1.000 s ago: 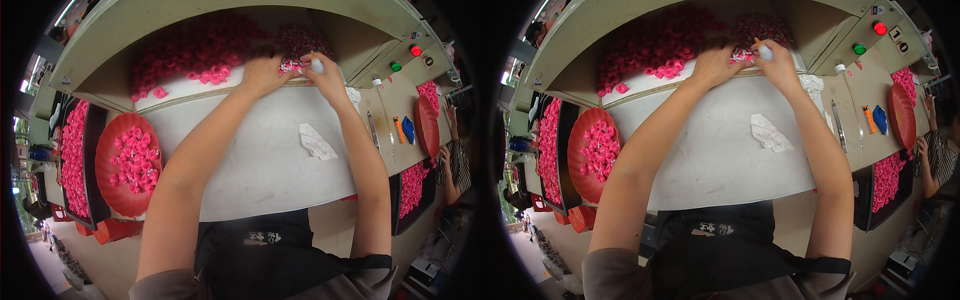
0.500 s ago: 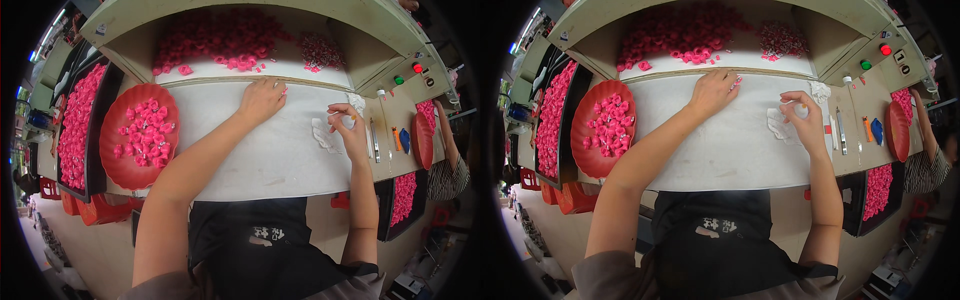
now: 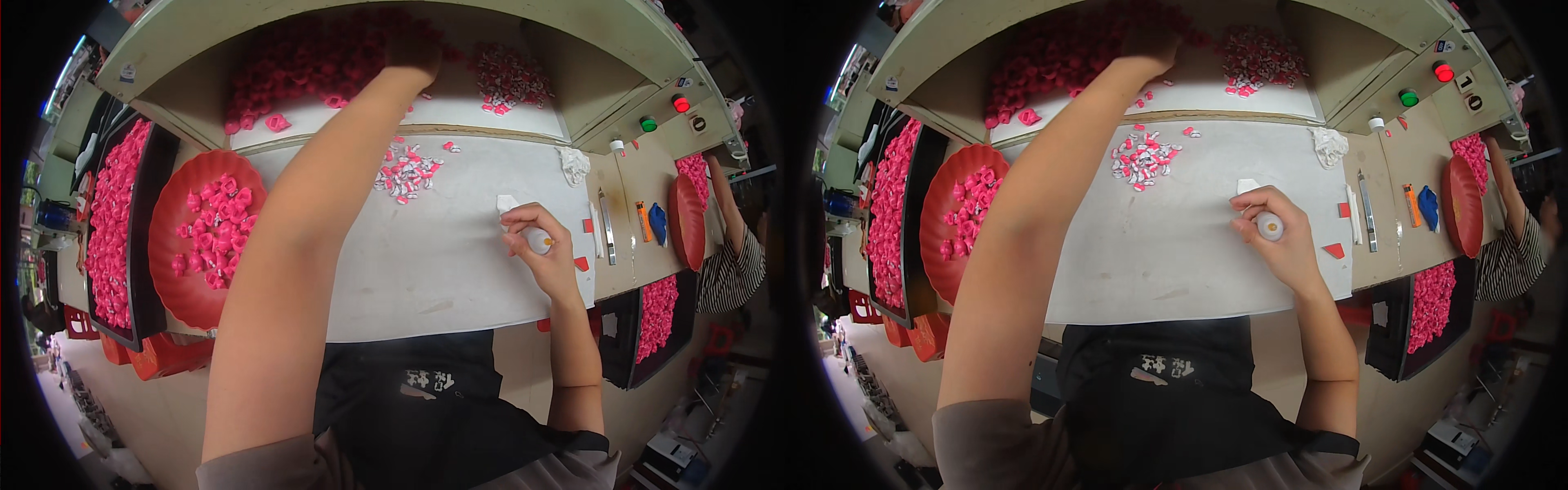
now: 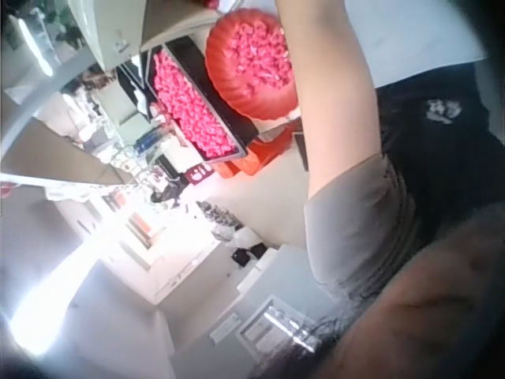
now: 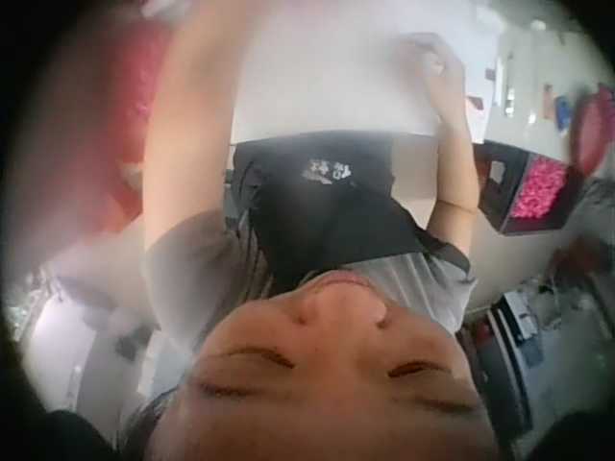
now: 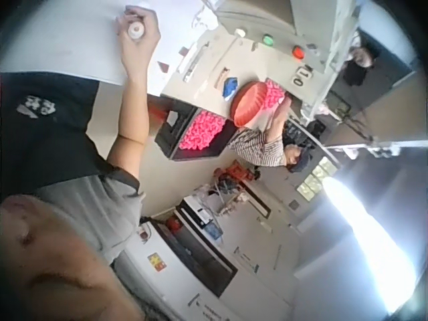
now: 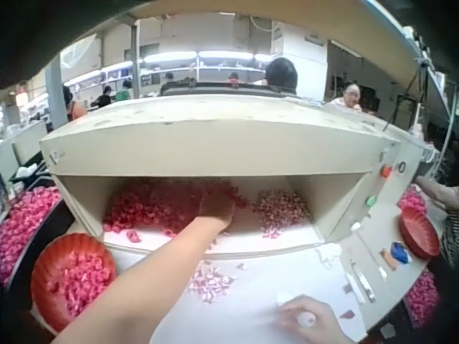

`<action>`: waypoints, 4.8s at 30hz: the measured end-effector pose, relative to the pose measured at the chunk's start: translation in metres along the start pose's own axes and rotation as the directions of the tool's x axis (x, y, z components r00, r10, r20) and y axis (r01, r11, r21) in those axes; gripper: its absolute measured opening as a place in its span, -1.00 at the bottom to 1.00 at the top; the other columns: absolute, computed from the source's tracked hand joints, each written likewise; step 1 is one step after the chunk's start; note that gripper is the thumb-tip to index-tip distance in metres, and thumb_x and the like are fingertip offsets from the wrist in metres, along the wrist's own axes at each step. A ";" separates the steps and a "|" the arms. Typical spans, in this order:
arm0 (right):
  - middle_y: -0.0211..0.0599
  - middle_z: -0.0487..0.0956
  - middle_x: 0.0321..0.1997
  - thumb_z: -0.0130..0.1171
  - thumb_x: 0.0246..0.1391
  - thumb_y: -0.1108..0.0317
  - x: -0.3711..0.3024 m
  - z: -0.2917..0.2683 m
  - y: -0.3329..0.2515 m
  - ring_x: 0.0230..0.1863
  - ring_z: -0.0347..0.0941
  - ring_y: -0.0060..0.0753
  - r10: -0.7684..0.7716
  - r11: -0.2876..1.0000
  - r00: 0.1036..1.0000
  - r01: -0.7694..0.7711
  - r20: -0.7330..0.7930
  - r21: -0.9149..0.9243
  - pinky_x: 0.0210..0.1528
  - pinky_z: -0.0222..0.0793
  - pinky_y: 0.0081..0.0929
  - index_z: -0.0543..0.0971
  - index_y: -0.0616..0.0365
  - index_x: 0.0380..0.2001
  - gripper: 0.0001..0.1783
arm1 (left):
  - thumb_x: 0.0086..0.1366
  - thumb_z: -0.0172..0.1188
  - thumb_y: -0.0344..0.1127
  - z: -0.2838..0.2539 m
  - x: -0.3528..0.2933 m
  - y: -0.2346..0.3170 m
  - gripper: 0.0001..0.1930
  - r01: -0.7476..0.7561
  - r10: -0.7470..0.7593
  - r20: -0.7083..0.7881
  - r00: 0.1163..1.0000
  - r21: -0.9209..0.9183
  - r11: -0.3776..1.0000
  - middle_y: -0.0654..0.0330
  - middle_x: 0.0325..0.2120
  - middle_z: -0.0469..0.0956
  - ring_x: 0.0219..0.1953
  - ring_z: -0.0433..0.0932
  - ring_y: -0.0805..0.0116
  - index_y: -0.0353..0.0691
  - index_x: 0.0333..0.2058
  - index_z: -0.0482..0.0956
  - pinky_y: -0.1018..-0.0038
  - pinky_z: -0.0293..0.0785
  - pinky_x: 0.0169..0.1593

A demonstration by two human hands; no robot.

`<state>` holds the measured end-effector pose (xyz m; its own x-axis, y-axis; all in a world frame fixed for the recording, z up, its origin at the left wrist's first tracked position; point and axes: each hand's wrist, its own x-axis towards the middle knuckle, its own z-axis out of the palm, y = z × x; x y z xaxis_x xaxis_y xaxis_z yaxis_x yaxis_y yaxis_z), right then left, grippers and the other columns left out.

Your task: The person repeatedly picks up small pink plastic pieces from a red tray, applies glue from a bottle to each piece, and places them on a white surface. The process is repetitive and focused on individual assembly of the decorative items.

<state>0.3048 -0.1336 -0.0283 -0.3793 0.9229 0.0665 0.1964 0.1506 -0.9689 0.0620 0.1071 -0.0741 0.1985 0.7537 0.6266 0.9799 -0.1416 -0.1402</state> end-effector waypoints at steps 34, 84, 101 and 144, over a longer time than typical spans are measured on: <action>-0.15 0.57 -0.37 0.11 -0.19 0.42 0.195 0.022 0.020 -0.35 0.49 -0.21 -0.192 0.884 0.981 0.159 -0.032 -0.440 -0.23 0.36 -0.42 0.57 0.17 -0.35 -0.76 | 0.11 0.08 -0.43 -0.153 -0.151 0.039 -0.88 0.157 -0.146 0.079 0.986 -0.736 0.658 0.16 -0.35 0.45 -0.34 0.44 0.20 -0.26 -0.35 0.52 0.40 0.37 -0.26; -0.23 0.21 -0.13 0.00 -0.09 0.60 0.004 0.030 -0.013 -0.19 0.36 -0.43 -0.120 0.983 0.993 0.118 0.004 0.140 -0.33 0.43 -0.57 0.21 0.25 -0.11 -0.59 | 0.22 0.02 -0.41 -0.207 -0.172 0.016 -0.68 0.456 0.055 0.758 0.650 -0.331 -0.826 0.07 -0.18 0.40 -0.19 0.46 0.34 -0.29 -0.04 0.28 0.50 0.41 -0.11; -0.35 0.35 -0.39 0.46 -0.40 0.20 -0.054 0.060 -0.029 -0.49 0.31 -0.55 -0.417 0.836 0.798 0.524 -0.434 0.162 -0.44 0.30 -0.64 0.39 0.13 -0.40 -0.49 | 0.12 0.11 -0.54 -0.251 -0.242 0.062 -0.71 0.598 0.016 0.729 0.684 -0.549 -0.584 0.13 -0.19 0.46 -0.15 0.45 0.39 -0.28 -0.13 0.45 0.48 0.39 -0.05; -0.36 0.35 -0.43 0.47 -0.43 0.22 -0.067 0.065 -0.032 -0.57 0.27 -0.60 -0.583 0.812 0.803 0.570 -0.124 -0.128 -0.54 0.29 -0.73 0.39 0.09 -0.43 -0.50 | 0.05 0.12 -0.63 -0.250 -0.247 0.065 -0.69 0.524 -0.057 0.538 0.841 -0.837 -0.159 0.04 -0.15 0.40 -0.12 0.43 0.32 -0.39 -0.17 0.45 0.45 0.41 -0.04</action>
<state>0.2654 -0.2233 -0.0171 -0.3066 0.6974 0.6478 0.0589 0.6932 -0.7184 0.0805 -0.2486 -0.0463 0.1019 0.9872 0.1225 -0.0372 -0.1193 0.9922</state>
